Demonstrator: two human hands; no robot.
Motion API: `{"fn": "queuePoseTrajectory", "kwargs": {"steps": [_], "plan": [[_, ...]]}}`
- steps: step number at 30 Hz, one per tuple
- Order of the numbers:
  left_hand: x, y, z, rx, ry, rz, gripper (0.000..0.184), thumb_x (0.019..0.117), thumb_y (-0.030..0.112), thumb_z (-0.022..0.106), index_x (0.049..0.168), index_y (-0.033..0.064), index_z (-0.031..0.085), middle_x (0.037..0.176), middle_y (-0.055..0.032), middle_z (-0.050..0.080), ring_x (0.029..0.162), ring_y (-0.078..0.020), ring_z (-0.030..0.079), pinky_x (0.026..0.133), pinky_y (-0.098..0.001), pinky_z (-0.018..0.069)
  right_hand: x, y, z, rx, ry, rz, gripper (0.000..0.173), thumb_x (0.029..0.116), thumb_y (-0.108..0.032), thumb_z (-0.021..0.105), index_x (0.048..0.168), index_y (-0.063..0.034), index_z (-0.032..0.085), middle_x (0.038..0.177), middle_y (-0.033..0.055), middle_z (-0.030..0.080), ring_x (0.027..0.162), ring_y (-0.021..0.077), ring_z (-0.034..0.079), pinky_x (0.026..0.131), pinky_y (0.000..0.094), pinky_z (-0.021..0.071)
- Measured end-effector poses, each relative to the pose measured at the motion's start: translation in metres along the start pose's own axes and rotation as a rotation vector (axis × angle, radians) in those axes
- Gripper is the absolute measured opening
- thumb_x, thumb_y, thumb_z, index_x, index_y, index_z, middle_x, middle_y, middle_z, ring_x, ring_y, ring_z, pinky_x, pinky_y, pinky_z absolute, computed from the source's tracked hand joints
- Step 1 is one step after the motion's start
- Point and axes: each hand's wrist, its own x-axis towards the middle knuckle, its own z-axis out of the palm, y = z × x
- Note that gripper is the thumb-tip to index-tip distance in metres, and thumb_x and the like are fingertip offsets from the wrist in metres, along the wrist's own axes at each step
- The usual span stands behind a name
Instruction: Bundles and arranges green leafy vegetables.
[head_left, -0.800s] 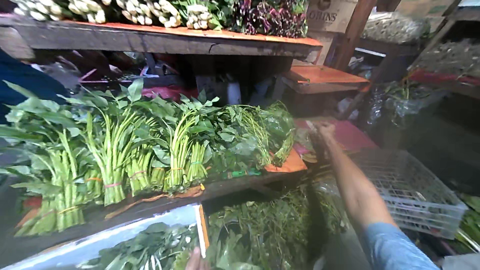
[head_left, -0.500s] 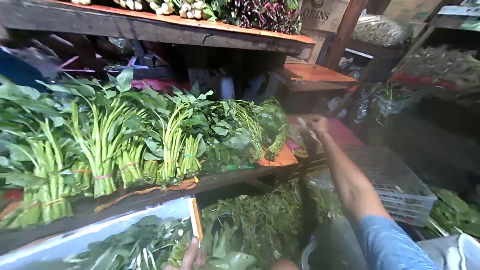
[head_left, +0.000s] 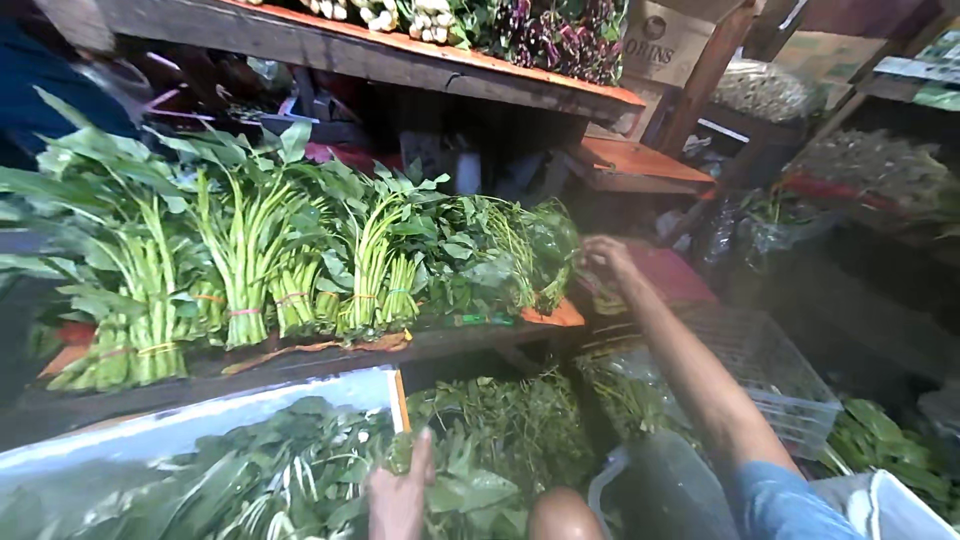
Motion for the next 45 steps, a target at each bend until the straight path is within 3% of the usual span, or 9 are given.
{"fn": "queuePoseTrajectory", "kwargs": {"steps": [5,8,11,14,19,23,29,38,45], "plan": [[-0.016,0.037,0.01,0.432,-0.001,0.066,0.023,0.091,0.019,0.072,0.098,-0.0035,0.071,0.074,-0.0062,0.063,0.066,-0.0125,0.059,0.066,-0.0357,0.0522,-0.06,-0.053,0.081,0.148,-0.511,0.086,0.031,0.0966,-0.007,0.04,0.122,-0.0144,0.057,0.105,-0.0006,0.074,0.069,0.0055,0.065,0.056,0.0205,0.0524],[-0.023,0.039,0.015,0.528,-0.006,0.176,0.031,0.0919,0.018,0.071,0.108,-0.0076,0.072,0.083,-0.0157,0.071,0.075,-0.0224,0.068,0.075,-0.0412,0.0559,-0.104,-0.077,0.12,0.033,-0.745,0.073,0.039,0.0953,0.007,0.032,0.124,-0.0155,0.045,0.121,0.0026,0.072,0.088,0.0166,0.075,0.06,0.0301,0.0613],[-0.029,0.029,0.024,0.573,0.033,0.336,0.037,0.0887,0.012,0.071,0.115,-0.0139,0.069,0.091,-0.0258,0.074,0.083,-0.036,0.074,0.082,-0.0487,0.0582,-0.147,-0.085,0.144,-0.152,-0.821,-0.064,0.031,0.0915,0.009,0.054,0.118,-0.0065,0.048,0.116,0.0122,0.071,0.09,0.025,0.075,0.063,0.0377,0.063],[-0.037,0.034,0.029,0.581,-0.018,0.322,0.04,0.0879,0.006,0.07,0.121,-0.0167,0.065,0.105,-0.0311,0.072,0.098,-0.0425,0.073,0.093,-0.0514,0.0556,-0.18,-0.076,0.16,-0.419,-0.859,-0.294,0.012,0.0904,-0.009,0.071,0.094,0.0014,0.066,0.1,0.0122,0.075,0.078,0.0193,0.074,0.066,0.0379,0.065],[-0.034,0.021,0.027,0.452,-0.048,0.487,0.039,0.0769,0.0,0.078,0.11,-0.0162,0.068,0.124,-0.0375,0.061,0.115,-0.0438,0.064,0.1,-0.0439,0.0525,-0.226,-0.067,0.185,-1.069,-1.105,-0.535,0.047,0.0922,-0.045,0.07,0.118,-0.0052,0.07,0.108,0.014,0.07,0.1,0.0279,0.068,0.088,0.0519,0.0554],[-0.035,0.029,0.021,0.258,-0.04,0.346,0.047,0.0845,0.003,0.074,0.123,-0.0182,0.059,0.129,-0.0321,0.06,0.12,-0.0301,0.062,0.106,-0.0344,0.0479,-0.258,-0.037,0.195,-1.171,-0.992,-0.636,0.061,0.102,-0.055,0.044,0.128,-0.0026,0.062,0.113,0.022,0.066,0.093,0.0396,0.069,0.074,0.0591,0.0544],[-0.03,0.043,0.009,0.373,-0.077,0.401,0.028,0.0795,0.006,0.077,0.099,-0.0128,0.071,0.109,-0.0274,0.066,0.101,-0.0328,0.067,0.093,-0.0393,0.0542,-0.247,0.011,0.198,-0.686,-0.67,-1.086,0.034,0.1041,-0.016,0.046,0.084,0.0033,0.066,0.069,0.015,0.066,0.062,0.0244,0.068,0.057,0.039,0.0557],[-0.012,0.046,0.0,0.423,-0.47,0.088,0.045,0.0791,0.017,0.08,0.12,0.0011,0.069,0.109,-0.0143,0.072,0.102,-0.0226,0.069,0.095,-0.0433,0.0531,-0.235,-0.006,0.186,-0.609,-0.645,-1.039,0.032,0.1029,-0.012,0.049,0.079,0.0037,0.064,0.062,0.0119,0.059,0.057,0.015,0.059,0.056,0.0271,0.0496],[-0.023,0.041,0.001,0.574,-0.469,0.262,0.036,0.0927,0.013,0.068,0.12,-0.0111,0.065,0.11,-0.0284,0.07,0.109,-0.0396,0.067,0.1,-0.0519,0.0493,-0.234,-0.035,0.173,-0.924,-0.995,-0.487,0.059,0.0844,-0.049,0.076,0.114,0.0021,0.068,0.101,0.0203,0.071,0.098,0.0343,0.069,0.086,0.0567,0.053]]}}
